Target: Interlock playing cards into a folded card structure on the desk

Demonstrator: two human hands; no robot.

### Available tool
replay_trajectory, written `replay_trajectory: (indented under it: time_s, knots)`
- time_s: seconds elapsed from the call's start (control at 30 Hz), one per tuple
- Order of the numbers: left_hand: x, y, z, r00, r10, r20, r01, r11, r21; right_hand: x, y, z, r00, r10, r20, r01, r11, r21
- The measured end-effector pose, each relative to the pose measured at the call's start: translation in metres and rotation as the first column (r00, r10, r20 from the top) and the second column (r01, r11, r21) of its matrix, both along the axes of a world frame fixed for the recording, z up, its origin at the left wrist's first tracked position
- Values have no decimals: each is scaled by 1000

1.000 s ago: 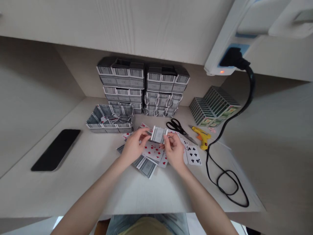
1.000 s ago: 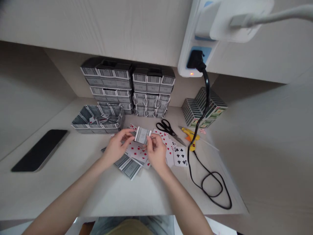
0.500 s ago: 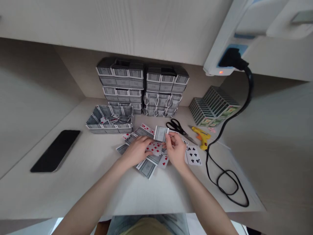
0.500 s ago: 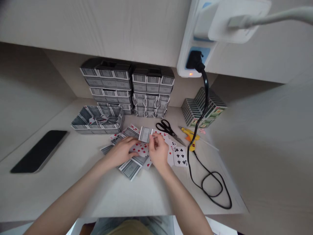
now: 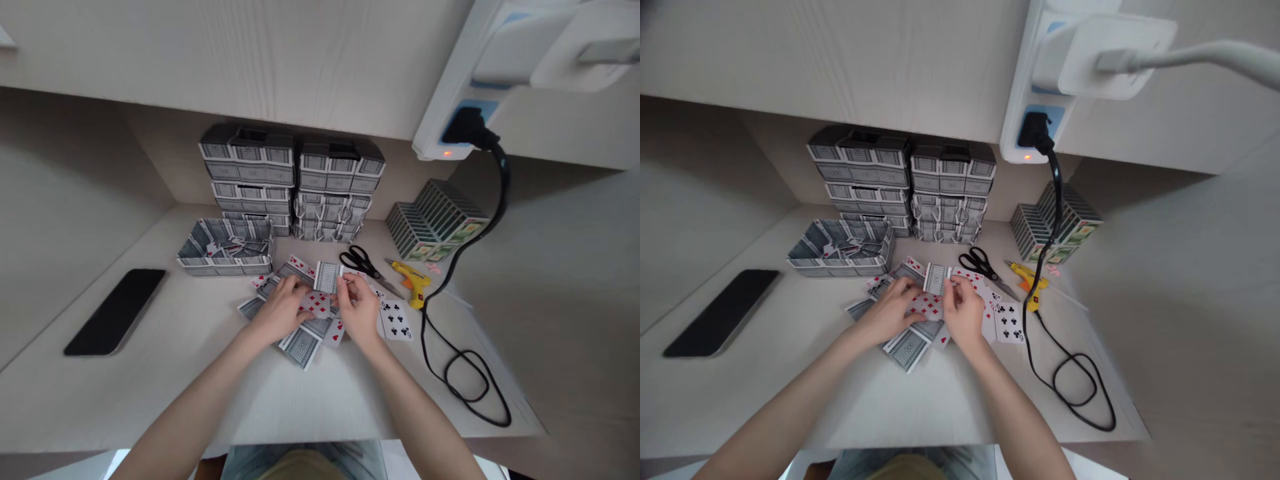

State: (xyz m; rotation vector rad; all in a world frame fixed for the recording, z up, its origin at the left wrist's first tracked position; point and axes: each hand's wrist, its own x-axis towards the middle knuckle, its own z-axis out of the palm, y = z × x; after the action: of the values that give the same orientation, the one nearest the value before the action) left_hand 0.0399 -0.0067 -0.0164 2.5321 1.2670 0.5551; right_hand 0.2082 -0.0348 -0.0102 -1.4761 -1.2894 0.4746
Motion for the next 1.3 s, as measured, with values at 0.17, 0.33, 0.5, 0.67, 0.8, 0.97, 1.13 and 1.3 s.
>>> replay_trajectory:
  time_s: [0.17,0.33,0.5,0.67,0.8,0.97,1.13,1.3]
  knots:
    - [2,2,0,999,-3,34,4,1000,-28,-1,1,-2,1000,9,-6,-9,1000,-19]
    - [3,2,-2,998,38,53,-35,998,-48,0,1,-2,1000,-13,15,13,1000,-22]
    - [4,3,-2,994,99,45,-98,995,-24,0,2,-1,999,-33,-35,33,999,-19]
    - [5,2,5,993,118,7,-118,990,76,0,4,-2,998,-45,-51,44,999,-26]
    - [3,3,9,986,167,25,-169,977,127,2,4,-2,996,-92,-7,92,996,-12]
    - [-3,11,11,927,307,214,-338,932,130,4,4,-2,985,-124,121,127,992,-19]
    - [-7,15,13,815,371,445,-413,911,-5,1,4,-6,986,73,152,-57,992,-111]
    - [-4,13,15,762,409,501,-414,904,-108,-3,-3,0,946,159,282,-142,987,-81]
